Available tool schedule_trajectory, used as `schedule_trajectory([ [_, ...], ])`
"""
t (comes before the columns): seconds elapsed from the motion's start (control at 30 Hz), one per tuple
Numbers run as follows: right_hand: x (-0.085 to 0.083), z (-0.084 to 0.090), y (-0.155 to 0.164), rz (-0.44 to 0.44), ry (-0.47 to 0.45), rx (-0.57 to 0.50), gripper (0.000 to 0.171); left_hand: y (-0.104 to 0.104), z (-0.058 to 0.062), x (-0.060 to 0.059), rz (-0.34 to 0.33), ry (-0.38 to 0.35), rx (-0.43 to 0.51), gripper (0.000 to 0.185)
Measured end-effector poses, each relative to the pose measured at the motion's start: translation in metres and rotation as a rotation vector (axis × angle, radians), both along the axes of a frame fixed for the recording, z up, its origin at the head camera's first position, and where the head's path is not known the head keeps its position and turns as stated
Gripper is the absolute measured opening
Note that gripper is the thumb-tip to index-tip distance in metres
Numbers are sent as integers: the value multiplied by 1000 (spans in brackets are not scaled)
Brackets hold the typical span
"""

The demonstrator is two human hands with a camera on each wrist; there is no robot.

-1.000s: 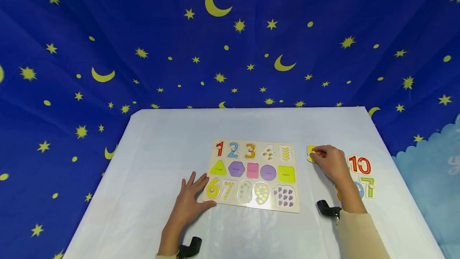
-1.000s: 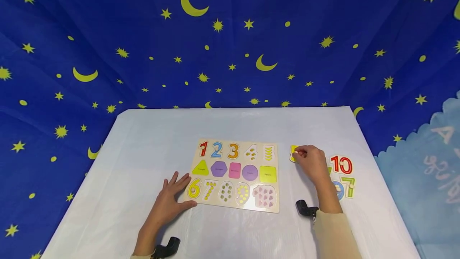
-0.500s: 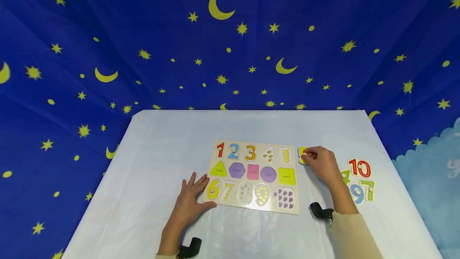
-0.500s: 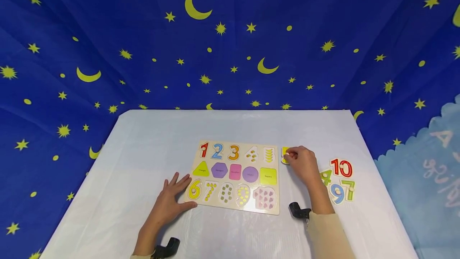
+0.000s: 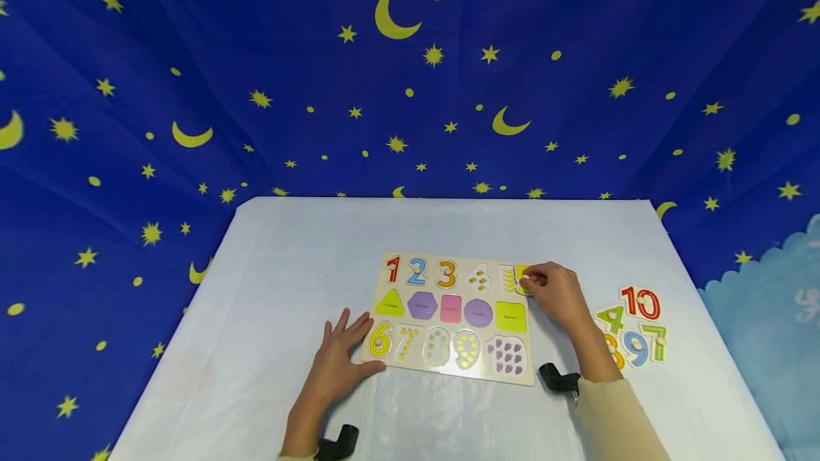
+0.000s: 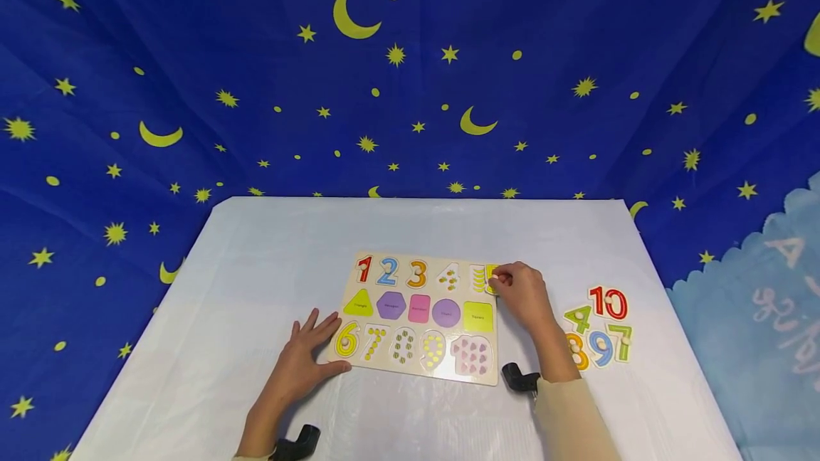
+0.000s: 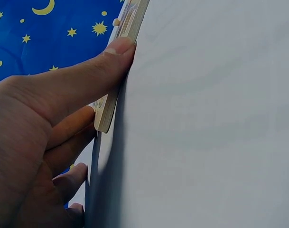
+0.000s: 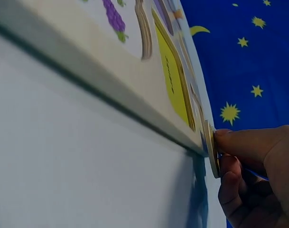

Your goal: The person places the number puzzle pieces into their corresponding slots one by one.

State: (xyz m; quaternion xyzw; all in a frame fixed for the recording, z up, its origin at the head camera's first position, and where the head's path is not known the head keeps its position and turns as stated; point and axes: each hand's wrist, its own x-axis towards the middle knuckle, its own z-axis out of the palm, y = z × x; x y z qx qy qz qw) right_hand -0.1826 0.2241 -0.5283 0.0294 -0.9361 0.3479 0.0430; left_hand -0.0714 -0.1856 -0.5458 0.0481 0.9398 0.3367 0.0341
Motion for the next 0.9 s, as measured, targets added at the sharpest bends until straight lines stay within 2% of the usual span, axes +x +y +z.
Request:
schedule_trajectory([
  [0.43, -2, -2, -16, 40, 12, 16, 25, 0, 2, 2, 0, 10, 2, 89],
  [0.9, -6, -2, -28, 41, 16, 19, 21, 0, 0, 1, -8, 10, 0, 89],
])
